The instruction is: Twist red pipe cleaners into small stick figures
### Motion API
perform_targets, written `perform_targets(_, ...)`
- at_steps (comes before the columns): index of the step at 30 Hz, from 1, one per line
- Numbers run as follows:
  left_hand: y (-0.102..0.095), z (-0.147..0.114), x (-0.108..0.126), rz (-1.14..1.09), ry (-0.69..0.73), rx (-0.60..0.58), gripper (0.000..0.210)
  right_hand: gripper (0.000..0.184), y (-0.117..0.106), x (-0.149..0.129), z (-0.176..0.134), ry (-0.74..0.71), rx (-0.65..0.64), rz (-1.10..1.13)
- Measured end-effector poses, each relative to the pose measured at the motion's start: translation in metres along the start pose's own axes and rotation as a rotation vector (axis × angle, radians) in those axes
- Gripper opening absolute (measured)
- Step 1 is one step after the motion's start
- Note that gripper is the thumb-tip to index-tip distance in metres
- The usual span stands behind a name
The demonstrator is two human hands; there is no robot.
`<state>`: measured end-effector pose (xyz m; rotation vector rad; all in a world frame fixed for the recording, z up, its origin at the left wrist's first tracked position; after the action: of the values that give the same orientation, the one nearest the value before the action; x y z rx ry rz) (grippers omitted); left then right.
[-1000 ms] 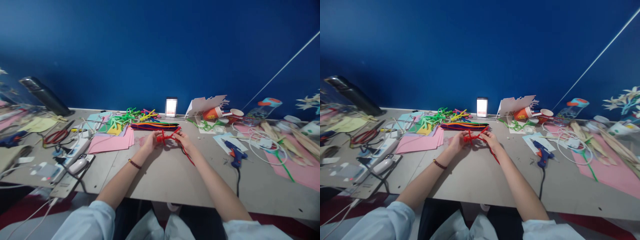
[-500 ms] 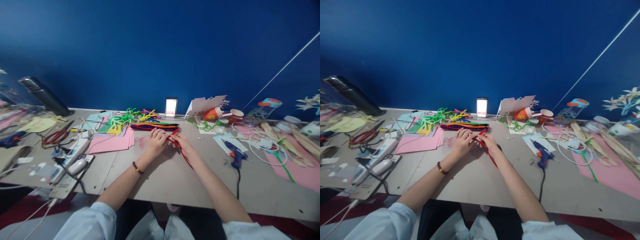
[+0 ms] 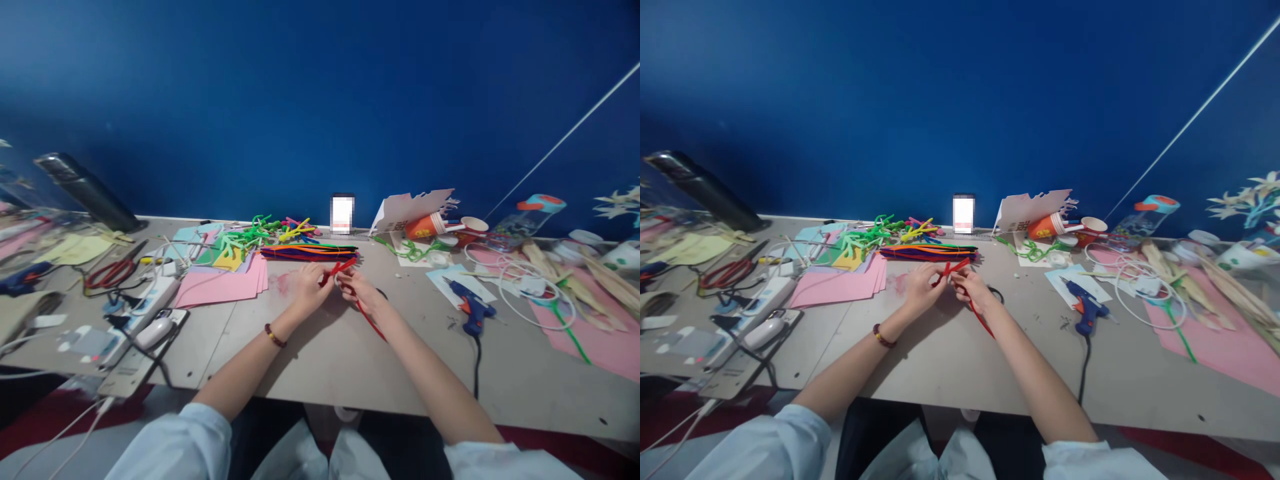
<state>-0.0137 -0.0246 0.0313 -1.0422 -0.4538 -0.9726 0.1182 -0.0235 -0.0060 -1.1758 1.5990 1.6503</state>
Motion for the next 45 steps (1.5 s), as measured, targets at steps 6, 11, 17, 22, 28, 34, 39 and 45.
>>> perform_targets(6,0.01,-0.001,-0.014,-0.501,-0.436,-0.173,0.017,0.036,-0.006,-0.001,0.003,-0.045,-0.023,-0.04)
perform_targets(11,0.015,-0.003,-0.017,-0.864,-0.681,-0.341,0.024,0.032,-0.009,-0.005,0.003,-0.114,0.001,-0.118)
perform_targets(17,0.021,-0.008,-0.019,-1.055,-0.956,-0.539,0.02,0.032,-0.008,-0.005,0.003,-0.136,0.012,-0.161)
perform_targets(22,0.024,-0.005,-0.023,-1.071,-0.942,-0.56,0.025,0.035,-0.01,-0.007,0.004,-0.164,0.063,-0.17)
perform_targets(28,0.011,0.004,-0.022,-0.748,-0.654,-0.254,0.035,0.04,-0.014,-0.007,0.007,-0.209,0.188,-0.144)
perform_targets(34,-0.007,0.001,0.003,0.126,0.111,0.074,0.028,0.039,-0.01,-0.006,0.003,-0.237,0.259,-0.242)
perform_targets(39,-0.001,-0.004,0.006,0.434,0.35,0.174,0.009,0.042,-0.003,-0.002,0.002,-0.185,0.237,-0.175)
perform_targets(45,0.002,-0.005,0.001,0.41,0.322,0.176,0.012,0.042,-0.002,0.001,0.003,-0.185,0.226,-0.171)
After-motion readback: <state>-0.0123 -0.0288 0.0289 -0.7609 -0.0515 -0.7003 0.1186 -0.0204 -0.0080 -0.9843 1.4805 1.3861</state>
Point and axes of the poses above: each hand's wrist, its own z-axis towards the middle knuckle, its own y-axis out of the palm, x = y × z, the point moved 4 cm from there along z, towards the middle knuckle, and after that the axes turned 8 degrees about -y, right-handed, at the moved point
